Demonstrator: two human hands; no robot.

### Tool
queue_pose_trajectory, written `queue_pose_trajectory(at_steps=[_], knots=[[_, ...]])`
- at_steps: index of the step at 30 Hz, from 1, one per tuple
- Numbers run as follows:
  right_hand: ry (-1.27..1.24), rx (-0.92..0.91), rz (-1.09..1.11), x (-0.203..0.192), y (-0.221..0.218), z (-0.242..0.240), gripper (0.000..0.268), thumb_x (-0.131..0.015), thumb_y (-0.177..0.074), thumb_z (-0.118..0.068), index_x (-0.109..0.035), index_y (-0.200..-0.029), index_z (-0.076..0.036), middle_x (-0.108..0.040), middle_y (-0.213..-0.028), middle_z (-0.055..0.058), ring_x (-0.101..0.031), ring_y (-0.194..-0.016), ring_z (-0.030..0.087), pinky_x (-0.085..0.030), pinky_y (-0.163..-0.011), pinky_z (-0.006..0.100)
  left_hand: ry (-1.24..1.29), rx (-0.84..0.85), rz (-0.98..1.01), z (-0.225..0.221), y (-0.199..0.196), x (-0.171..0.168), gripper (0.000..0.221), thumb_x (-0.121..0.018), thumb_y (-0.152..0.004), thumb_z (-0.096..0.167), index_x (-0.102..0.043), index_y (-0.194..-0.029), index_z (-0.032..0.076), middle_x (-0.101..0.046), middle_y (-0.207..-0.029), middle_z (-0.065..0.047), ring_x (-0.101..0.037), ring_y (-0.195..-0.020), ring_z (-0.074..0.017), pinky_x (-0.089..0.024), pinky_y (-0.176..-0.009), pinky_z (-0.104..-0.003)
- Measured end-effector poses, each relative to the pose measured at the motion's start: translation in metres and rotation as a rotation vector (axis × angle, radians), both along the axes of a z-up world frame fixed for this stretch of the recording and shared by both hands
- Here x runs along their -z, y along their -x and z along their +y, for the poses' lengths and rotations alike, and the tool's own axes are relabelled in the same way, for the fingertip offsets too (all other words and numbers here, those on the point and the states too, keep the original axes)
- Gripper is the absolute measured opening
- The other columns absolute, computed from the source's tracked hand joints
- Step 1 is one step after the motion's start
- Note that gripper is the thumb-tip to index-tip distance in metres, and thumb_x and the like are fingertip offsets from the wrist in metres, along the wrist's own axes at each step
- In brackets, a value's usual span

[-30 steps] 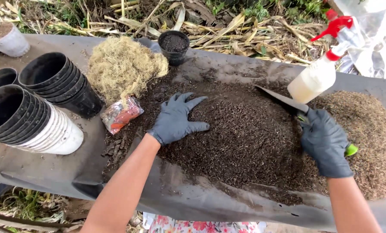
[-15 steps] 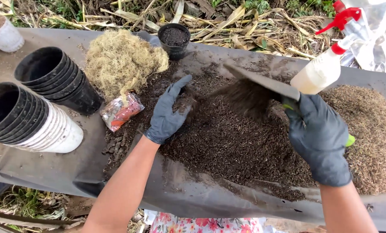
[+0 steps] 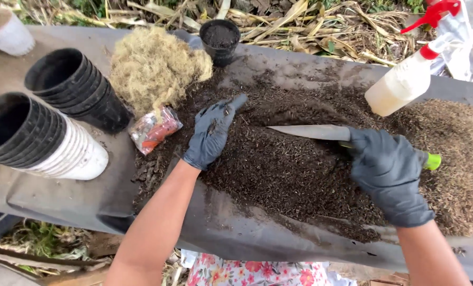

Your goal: Mixing soil components on a workstation and filling small plastic pots for planting.

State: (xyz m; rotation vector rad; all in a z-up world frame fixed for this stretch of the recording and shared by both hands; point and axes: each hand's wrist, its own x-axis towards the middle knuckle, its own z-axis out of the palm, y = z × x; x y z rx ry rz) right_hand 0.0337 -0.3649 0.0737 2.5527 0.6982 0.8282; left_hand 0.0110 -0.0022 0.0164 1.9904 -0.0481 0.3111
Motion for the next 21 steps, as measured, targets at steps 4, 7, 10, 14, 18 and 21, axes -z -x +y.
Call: queue_pose_trajectory(at_steps=[4,7,10,14,18,21], knots=[[-0.230,-0.122,0.014,0.009,-0.002,-0.027,0.004,-0.068,-0.109,-0.023,-0.070,-0.107,-0.026,-0.059,-0.072,-0.006,-0.053,-0.059,0.016,-0.041,-0.051,0.035,0.191,0.100,-0.139,-0.005,0.006,-0.007,0.041,-0.044,-0.106,0.034,-0.068,-0.131,0.012,-0.069,-0.136,-0.011,-0.066,-0.127,-0.0300,-0.055,-0.104,-0.041],[-0.252,-0.087,-0.030,0.002,0.018,-0.043,0.010,-0.072,-0.112,-0.017,-0.072,-0.104,-0.023,-0.062,-0.076,-0.006,-0.053,-0.059,0.012,-0.044,-0.053,0.028,0.207,0.101,-0.151,-0.003,0.006,-0.003,0.032,-0.055,-0.105,0.025,-0.068,-0.131,0.012,-0.069,-0.135,-0.009,-0.064,-0.130,-0.0281,-0.054,-0.105,-0.040],[-0.282,-0.138,-0.004,0.017,0.037,-0.065,0.015,-0.077,-0.107,-0.015,-0.064,-0.100,-0.017,-0.058,-0.076,-0.003,-0.049,-0.060,0.013,-0.041,-0.053,0.030,-0.252,-0.038,-0.183,-0.010,0.007,-0.002,0.045,-0.041,-0.106,0.048,-0.065,-0.137,0.025,-0.065,-0.142,-0.001,-0.056,-0.138,-0.0261,-0.039,-0.117,-0.048],[-0.477,-0.296,0.295,0.010,0.082,-0.045,0.011,-0.064,-0.094,0.002,-0.063,-0.093,-0.009,-0.058,-0.063,0.003,-0.054,-0.049,0.020,-0.048,-0.042,0.036,-0.700,-0.223,0.033,-0.024,0.012,-0.004,0.068,-0.017,-0.104,0.064,-0.026,-0.162,0.032,-0.046,-0.159,-0.017,-0.038,-0.145,-0.0400,-0.028,-0.115,-0.052],[0.186,0.880,0.945,0.019,0.081,0.002,0.028,-0.050,-0.100,-0.028,-0.063,-0.075,-0.029,-0.067,-0.058,-0.011,-0.059,-0.046,0.005,-0.053,-0.041,0.021,-0.664,-0.259,-0.111,-0.023,0.013,0.011,0.063,-0.032,-0.109,0.048,-0.022,-0.164,0.019,-0.047,-0.158,-0.017,-0.045,-0.138,-0.0450,-0.034,-0.115,-0.058],[-0.232,-0.350,0.107,0.054,0.077,-0.010,0.041,-0.060,-0.083,0.000,-0.074,-0.117,-0.019,-0.065,-0.069,-0.005,-0.045,-0.044,0.006,-0.037,-0.037,0.023,-0.382,-0.099,-0.351,-0.017,0.012,0.011,0.061,-0.040,-0.105,0.019,-0.025,-0.161,0.002,-0.035,-0.167,-0.018,-0.037,-0.155,-0.0321,-0.030,-0.130,-0.042]])
